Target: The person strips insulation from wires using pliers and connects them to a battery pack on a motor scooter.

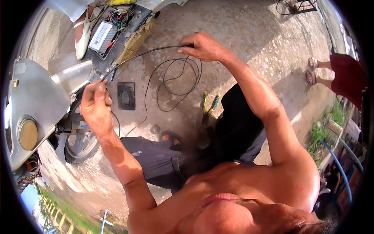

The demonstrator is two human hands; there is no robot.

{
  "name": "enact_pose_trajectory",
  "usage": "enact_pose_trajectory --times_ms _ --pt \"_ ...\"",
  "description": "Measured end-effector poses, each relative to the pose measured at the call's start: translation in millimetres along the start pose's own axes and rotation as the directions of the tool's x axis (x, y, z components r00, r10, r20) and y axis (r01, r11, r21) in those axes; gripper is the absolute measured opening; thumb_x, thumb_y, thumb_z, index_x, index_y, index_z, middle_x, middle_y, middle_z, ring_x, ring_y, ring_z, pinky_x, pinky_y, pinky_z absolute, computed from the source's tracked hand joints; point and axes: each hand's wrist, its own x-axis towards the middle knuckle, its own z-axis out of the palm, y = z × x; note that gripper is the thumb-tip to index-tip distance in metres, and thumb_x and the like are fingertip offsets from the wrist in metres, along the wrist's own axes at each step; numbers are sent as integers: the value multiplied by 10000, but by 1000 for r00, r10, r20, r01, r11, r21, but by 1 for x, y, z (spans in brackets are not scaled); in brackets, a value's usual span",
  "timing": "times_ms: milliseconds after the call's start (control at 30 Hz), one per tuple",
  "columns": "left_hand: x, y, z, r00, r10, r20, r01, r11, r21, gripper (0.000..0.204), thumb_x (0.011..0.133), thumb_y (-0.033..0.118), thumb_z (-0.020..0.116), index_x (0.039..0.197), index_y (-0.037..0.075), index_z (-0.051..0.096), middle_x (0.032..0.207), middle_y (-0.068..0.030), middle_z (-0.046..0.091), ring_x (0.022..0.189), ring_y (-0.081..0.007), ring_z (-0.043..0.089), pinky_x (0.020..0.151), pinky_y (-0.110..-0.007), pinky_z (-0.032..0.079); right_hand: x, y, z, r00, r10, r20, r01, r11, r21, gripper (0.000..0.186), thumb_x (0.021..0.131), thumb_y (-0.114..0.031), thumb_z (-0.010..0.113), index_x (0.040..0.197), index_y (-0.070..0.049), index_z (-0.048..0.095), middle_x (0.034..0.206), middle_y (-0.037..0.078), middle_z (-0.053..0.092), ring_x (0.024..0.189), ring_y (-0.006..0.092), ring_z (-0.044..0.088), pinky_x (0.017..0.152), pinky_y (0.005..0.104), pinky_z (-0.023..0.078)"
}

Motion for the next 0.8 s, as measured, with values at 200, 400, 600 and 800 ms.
enact_pose_trajectory --times_ms 200,400,600,800 --pt "-2 26 -56 925 213 -315 -276 946 -171 272 1038 176 590 1117 -84 603 624 -17 496 505 -90 402 534 -235 372 13 34 -21 895 352 -274 -328 936 130 401 1000 -428 581 1051 -52 709 754 170 644 699 349 589 682 438 475" --pt "2 12 -10 936 346 -59 -182 621 762 405 944 241 709 1267 3 655 1267 -155 649 1188 -299 599 1012 -396 462 15 9 -5 951 293 -98 -270 943 192 464 1004 -451 568 1012 -3 688 764 209 641 709 352 600 692 445 482" --pt "-27 0 78 729 404 553 -662 621 419 531 870 179 748 1358 48 587 1382 -196 562 1244 -326 573 1034 -409 457 -3 -68 32 879 -17 476 33 999 -25 384 959 -366 627 1054 2 681 868 235 686 840 427 646 733 496 496" --pt "-18 -57 67 844 -110 524 -176 867 466 221 908 181 667 1025 -3 700 844 -223 685 805 -390 699 693 -418 529 2 -38 1 949 -50 311 -24 973 230 302 942 -264 692 1094 -3 691 913 154 725 838 258 669 785 398 527"
